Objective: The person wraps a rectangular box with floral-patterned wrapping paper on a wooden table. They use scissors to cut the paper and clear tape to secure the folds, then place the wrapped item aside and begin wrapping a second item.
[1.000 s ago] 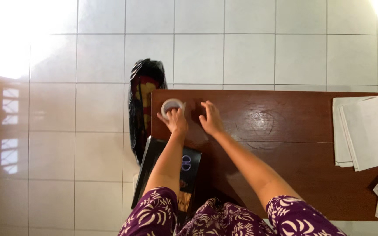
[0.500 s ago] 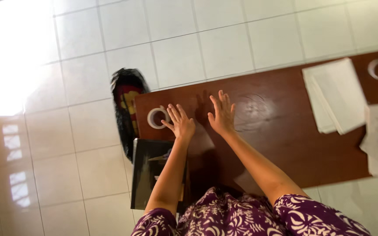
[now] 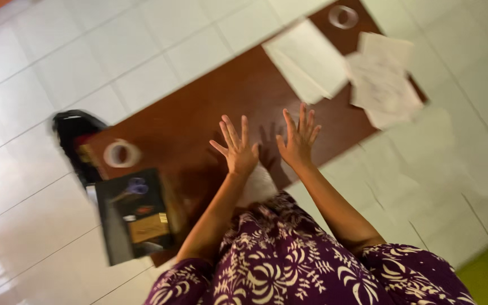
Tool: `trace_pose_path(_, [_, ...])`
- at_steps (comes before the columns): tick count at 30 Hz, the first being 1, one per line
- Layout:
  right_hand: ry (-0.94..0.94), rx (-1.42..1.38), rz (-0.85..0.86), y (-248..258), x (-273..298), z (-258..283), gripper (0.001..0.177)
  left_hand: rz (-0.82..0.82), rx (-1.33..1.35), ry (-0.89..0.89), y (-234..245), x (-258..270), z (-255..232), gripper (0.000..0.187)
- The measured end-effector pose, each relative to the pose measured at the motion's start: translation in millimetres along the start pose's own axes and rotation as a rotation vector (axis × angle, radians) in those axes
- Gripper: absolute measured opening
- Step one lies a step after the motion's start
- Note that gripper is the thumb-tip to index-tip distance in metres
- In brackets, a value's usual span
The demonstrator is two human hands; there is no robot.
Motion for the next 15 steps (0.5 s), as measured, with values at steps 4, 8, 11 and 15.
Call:
trace_pose_path(4, [-0.055,0.073,-0.064,69,22,-73,0.085,0.014,0.119,-0.033,-20,26,-88,0.106])
trace_pose_path(8, [-0.153,0.049,-0.049,128,52,-136,0.083,0.061,0.213,-0.116,-43,57,-171,0.105])
trace_pose_path(11, [-0.271,0.057,-0.008,155,71,-170,0.085,0.079,0.22,-0.201,-56,69,-218,0.101])
trace_pose_path(15, [-0.34,0.053,0.021,165,75,-201,0.085,0.238,0.18,-0.246,-70,67,-248,0.1])
Point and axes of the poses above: each hand's wrist, its own x-axis away from the middle knuckle, its own y-axis out of the back of the hand, z = x × y, the point moved 2 cm from there along -x, towards the middle knuckle, and after that the axes turned 14 degrees about -z, right-handed, at the moved point
